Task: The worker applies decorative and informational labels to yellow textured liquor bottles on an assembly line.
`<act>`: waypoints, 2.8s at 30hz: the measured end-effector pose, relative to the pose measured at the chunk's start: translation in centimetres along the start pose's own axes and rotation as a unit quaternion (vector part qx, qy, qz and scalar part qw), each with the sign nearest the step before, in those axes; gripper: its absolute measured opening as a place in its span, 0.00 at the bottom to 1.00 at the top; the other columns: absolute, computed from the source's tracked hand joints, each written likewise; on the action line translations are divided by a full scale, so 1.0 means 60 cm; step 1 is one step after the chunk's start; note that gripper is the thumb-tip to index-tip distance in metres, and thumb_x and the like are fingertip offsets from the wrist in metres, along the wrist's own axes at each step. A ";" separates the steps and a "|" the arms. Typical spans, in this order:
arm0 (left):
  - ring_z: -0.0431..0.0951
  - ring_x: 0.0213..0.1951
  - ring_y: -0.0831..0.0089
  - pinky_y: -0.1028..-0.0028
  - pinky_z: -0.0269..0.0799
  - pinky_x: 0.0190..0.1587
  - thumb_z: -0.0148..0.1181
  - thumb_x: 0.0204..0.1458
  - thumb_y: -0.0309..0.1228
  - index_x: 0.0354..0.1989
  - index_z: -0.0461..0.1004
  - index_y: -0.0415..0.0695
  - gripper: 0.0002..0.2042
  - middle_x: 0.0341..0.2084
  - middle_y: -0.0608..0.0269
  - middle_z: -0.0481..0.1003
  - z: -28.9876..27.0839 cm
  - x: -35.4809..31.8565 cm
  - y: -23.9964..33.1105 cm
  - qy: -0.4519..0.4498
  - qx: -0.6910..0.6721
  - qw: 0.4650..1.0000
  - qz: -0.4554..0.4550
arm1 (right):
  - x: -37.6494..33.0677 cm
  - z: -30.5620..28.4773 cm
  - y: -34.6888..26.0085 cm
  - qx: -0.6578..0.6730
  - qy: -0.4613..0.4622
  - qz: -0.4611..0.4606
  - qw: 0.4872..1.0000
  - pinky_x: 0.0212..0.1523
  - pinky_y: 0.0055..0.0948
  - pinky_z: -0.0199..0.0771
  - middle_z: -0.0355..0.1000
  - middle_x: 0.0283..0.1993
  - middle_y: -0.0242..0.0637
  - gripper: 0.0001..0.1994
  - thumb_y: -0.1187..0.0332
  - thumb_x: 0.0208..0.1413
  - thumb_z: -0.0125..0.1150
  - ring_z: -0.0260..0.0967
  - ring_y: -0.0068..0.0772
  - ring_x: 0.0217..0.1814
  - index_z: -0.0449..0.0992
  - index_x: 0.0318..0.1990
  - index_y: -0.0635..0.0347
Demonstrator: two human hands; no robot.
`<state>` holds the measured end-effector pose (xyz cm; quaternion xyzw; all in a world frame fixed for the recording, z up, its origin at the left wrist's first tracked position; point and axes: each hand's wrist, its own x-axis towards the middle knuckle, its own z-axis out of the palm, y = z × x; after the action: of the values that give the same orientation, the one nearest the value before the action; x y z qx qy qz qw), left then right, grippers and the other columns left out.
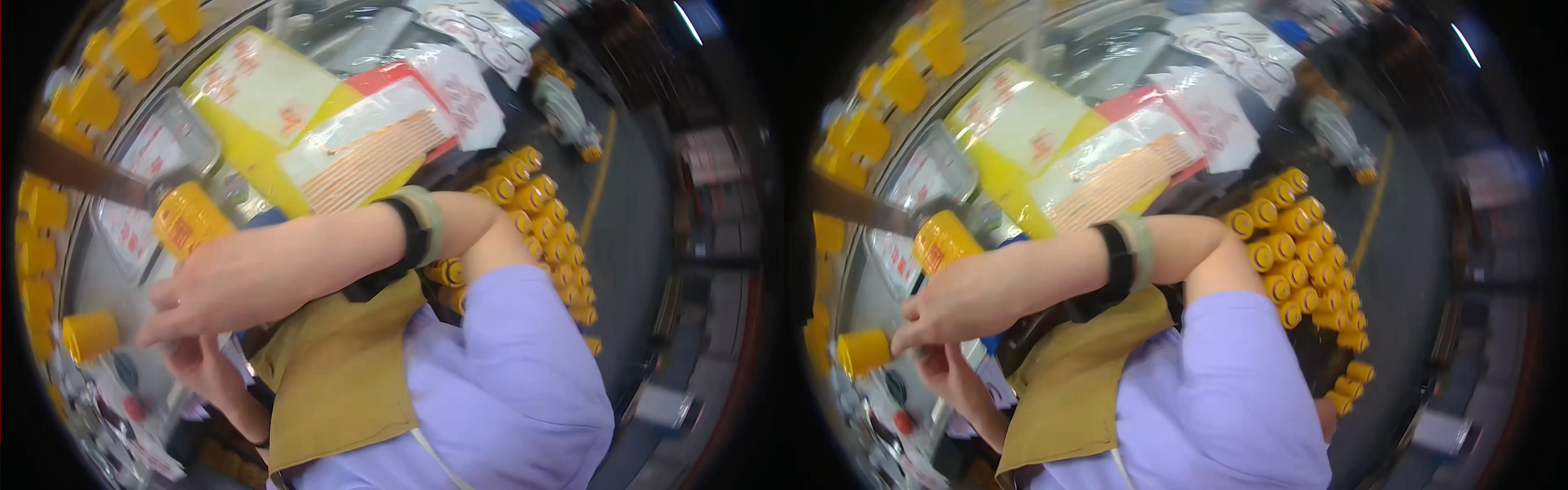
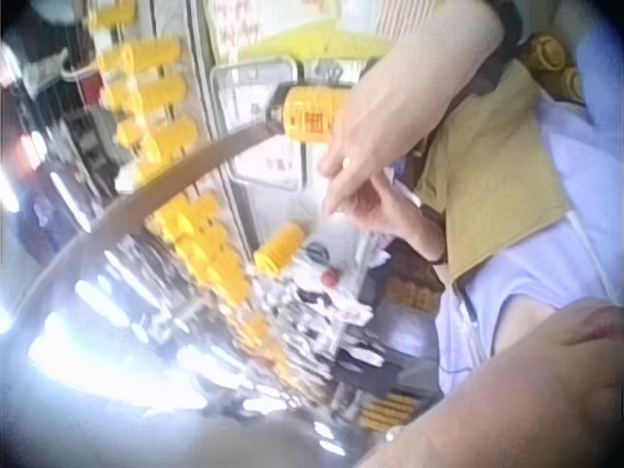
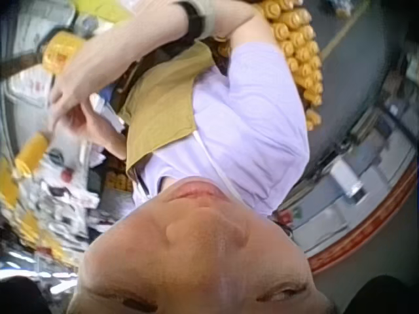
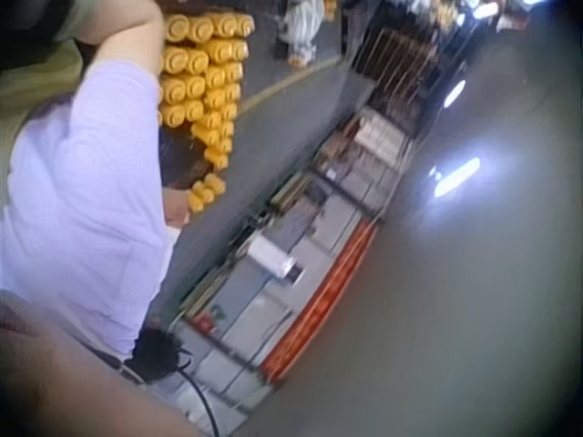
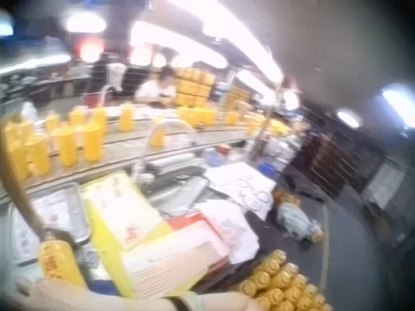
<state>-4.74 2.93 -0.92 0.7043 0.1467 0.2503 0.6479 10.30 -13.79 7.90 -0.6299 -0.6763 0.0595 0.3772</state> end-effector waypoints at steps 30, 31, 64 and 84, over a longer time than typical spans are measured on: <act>0.53 0.75 0.58 0.56 0.50 0.75 0.68 0.56 0.25 0.78 0.44 0.39 0.45 0.75 0.50 0.50 0.037 -0.004 -0.027 -0.097 -0.013 0.995 -0.022 | -0.038 0.056 0.007 0.087 0.132 0.281 0.946 0.43 0.35 0.78 0.78 0.39 0.41 0.24 0.84 0.56 0.62 0.78 0.40 0.40 0.72 0.61 0.60; 0.53 0.75 0.58 0.56 0.50 0.75 0.68 0.56 0.25 0.78 0.44 0.39 0.45 0.75 0.50 0.50 0.045 0.001 -0.027 -0.094 -0.013 0.995 -0.025 | -0.035 0.058 0.012 0.089 0.129 0.282 0.947 0.43 0.35 0.78 0.78 0.39 0.41 0.24 0.84 0.56 0.62 0.78 0.40 0.40 0.72 0.61 0.60; 0.52 0.76 0.60 0.60 0.47 0.76 0.67 0.55 0.22 0.79 0.37 0.40 0.49 0.75 0.50 0.50 0.064 0.007 -0.017 -0.108 -0.114 0.980 -0.122 | -0.088 0.113 0.061 0.384 0.260 0.468 0.752 0.42 0.17 0.57 0.60 0.35 0.21 0.13 0.66 0.62 0.70 0.56 0.14 0.39 0.68 0.42 0.56; 0.65 0.69 0.63 0.62 0.59 0.71 0.71 0.54 0.25 0.76 0.43 0.37 0.47 0.67 0.50 0.62 0.066 0.003 -0.021 -0.094 -0.104 0.985 -0.096 | -0.084 0.116 0.055 0.367 0.255 0.471 0.761 0.39 0.16 0.57 0.57 0.34 0.22 0.17 0.65 0.57 0.75 0.54 0.14 0.38 0.67 0.40 0.56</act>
<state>-2.29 -0.16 -2.26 0.6361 0.1252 0.1334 0.7496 8.53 -14.90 -1.05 -0.6745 -0.1003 0.3103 0.6624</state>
